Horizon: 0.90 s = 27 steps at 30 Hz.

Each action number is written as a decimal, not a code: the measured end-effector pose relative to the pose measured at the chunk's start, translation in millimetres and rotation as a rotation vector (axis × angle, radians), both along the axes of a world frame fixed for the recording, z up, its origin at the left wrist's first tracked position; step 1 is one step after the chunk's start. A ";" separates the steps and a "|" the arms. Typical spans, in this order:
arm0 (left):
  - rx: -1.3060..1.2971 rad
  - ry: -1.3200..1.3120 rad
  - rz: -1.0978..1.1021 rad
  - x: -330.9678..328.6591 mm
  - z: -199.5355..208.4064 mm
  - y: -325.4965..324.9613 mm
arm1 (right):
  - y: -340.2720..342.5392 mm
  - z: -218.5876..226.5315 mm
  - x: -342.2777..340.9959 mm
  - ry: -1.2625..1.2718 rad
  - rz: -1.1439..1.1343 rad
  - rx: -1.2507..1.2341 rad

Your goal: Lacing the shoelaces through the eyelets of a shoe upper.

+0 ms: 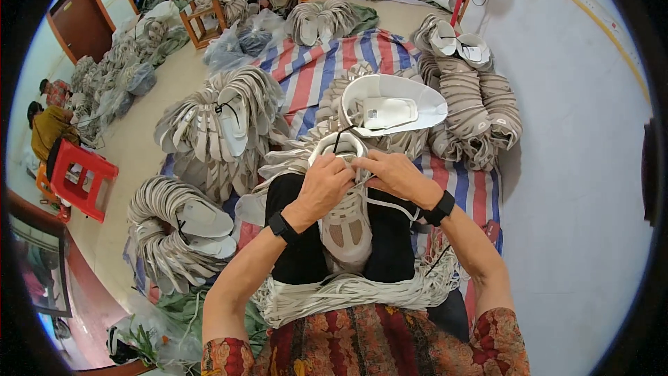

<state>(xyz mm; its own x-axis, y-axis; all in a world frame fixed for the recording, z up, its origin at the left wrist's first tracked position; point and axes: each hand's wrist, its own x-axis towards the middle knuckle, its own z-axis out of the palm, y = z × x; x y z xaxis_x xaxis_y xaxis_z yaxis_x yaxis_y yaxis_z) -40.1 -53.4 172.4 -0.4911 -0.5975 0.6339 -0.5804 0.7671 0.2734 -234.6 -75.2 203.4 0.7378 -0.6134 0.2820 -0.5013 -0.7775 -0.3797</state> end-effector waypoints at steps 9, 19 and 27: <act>-0.042 -0.232 0.045 -10.7 0.1 -0.2 | 0.6 -10.3 -4.5 -0.066 -0.026 -0.011; -0.152 -0.368 0.579 94.1 35.7 18.4 | -17.0 -7.8 -0.4 -0.075 0.042 0.076; 0.011 -0.232 0.679 214.7 -26.1 74.3 | -15.5 -9.5 10.7 -0.009 0.069 0.157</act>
